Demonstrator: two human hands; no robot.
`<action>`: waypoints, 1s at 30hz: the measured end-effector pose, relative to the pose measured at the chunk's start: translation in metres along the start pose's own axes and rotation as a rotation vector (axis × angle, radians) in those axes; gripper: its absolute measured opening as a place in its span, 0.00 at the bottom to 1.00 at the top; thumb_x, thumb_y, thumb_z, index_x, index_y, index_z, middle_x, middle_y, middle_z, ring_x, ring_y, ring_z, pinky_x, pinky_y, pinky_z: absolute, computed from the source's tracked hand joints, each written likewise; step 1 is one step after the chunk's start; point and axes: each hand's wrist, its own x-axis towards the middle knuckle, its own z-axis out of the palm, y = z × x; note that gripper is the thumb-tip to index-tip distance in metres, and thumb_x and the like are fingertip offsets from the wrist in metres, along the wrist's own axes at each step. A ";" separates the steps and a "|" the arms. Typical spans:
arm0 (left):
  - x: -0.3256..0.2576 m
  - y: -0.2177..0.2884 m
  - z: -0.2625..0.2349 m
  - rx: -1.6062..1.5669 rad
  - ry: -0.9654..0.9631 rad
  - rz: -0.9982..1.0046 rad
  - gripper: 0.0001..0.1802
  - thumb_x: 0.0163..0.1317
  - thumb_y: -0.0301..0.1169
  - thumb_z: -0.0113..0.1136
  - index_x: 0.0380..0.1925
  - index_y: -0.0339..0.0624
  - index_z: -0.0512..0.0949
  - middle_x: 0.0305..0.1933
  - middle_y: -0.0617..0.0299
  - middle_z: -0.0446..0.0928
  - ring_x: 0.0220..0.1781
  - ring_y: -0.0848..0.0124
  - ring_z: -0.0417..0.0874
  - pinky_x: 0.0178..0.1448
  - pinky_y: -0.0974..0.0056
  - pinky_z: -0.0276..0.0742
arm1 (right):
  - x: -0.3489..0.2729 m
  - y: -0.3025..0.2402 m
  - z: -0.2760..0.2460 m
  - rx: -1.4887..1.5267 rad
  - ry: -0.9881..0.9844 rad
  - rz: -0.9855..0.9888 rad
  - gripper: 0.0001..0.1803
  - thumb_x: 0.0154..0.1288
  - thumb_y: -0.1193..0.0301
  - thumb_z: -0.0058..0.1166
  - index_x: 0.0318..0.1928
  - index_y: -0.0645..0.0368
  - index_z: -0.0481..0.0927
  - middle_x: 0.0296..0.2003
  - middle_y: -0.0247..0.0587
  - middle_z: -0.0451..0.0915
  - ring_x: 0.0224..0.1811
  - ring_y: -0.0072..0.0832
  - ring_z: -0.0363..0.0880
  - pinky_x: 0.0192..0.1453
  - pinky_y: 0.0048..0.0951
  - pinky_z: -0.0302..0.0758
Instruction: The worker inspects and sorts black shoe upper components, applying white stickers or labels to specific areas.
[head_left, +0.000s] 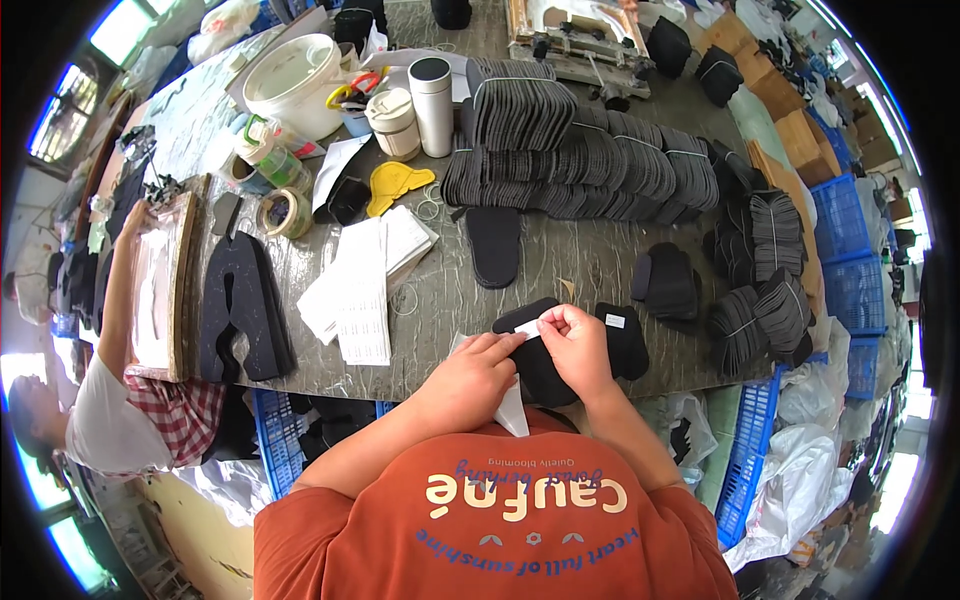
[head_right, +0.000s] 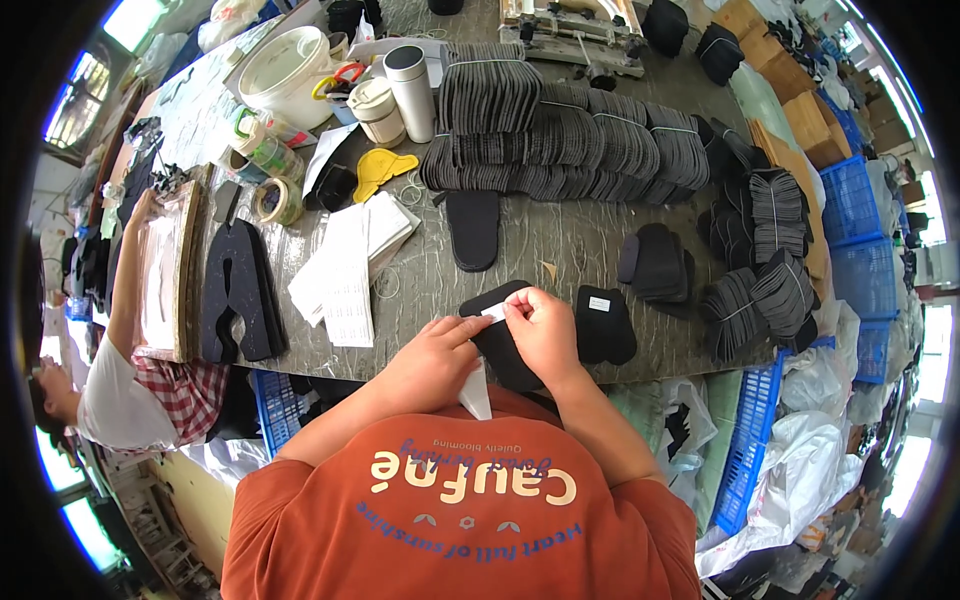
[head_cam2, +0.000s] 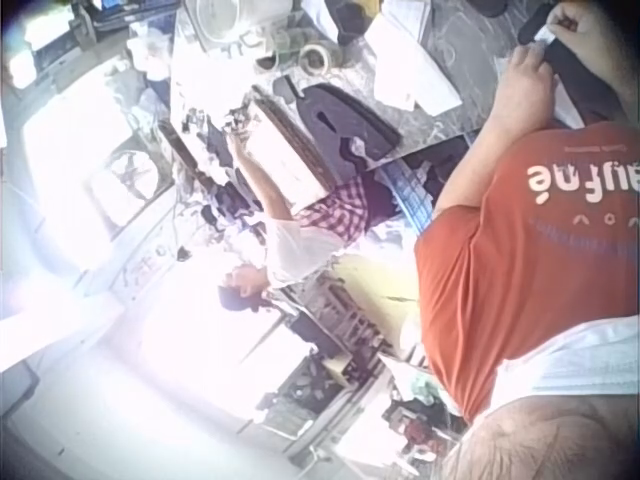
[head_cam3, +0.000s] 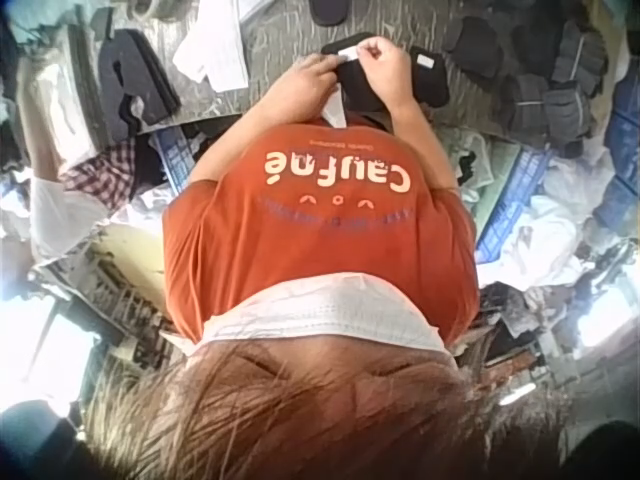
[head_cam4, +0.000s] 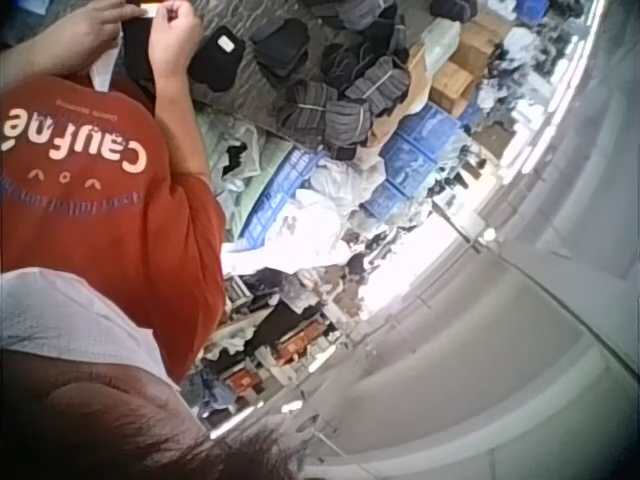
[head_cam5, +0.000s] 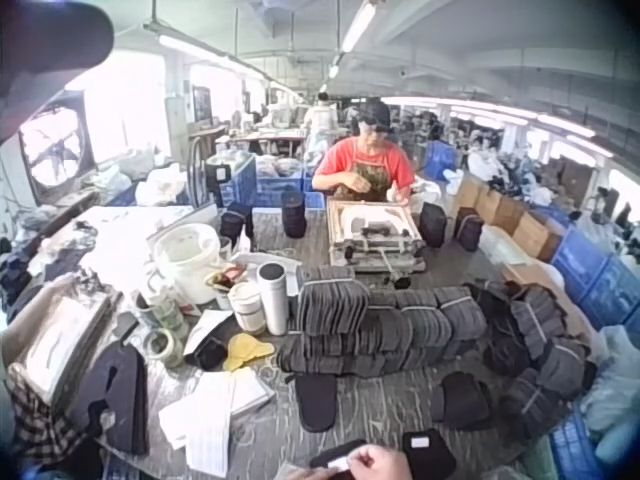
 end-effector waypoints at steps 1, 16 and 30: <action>0.001 -0.001 0.001 0.088 -0.049 0.019 0.07 0.52 0.27 0.61 0.27 0.34 0.76 0.56 0.49 0.73 0.54 0.55 0.74 0.61 0.56 0.69 | 0.000 0.002 0.000 -0.001 0.002 0.000 0.03 0.59 0.78 0.56 0.30 0.66 0.78 0.22 0.37 0.79 0.24 0.18 0.75 0.29 0.22 0.72; 0.012 -0.001 0.005 0.273 -0.143 0.062 0.07 0.52 0.30 0.57 0.25 0.36 0.77 0.59 0.51 0.72 0.45 0.63 0.72 0.55 0.58 0.67 | 0.009 -0.014 0.000 -0.451 0.085 -0.036 0.17 0.50 0.74 0.65 0.39 0.62 0.72 0.22 0.41 0.76 0.25 0.36 0.76 0.33 0.33 0.74; 0.002 -0.007 0.011 -0.225 -0.006 -0.004 0.05 0.53 0.22 0.58 0.24 0.30 0.73 0.59 0.44 0.70 0.59 0.49 0.67 0.60 0.53 0.67 | 0.012 0.004 0.006 -0.560 0.198 -0.346 0.07 0.56 0.75 0.58 0.36 0.54 0.76 0.36 0.43 0.71 0.36 0.41 0.74 0.40 0.38 0.73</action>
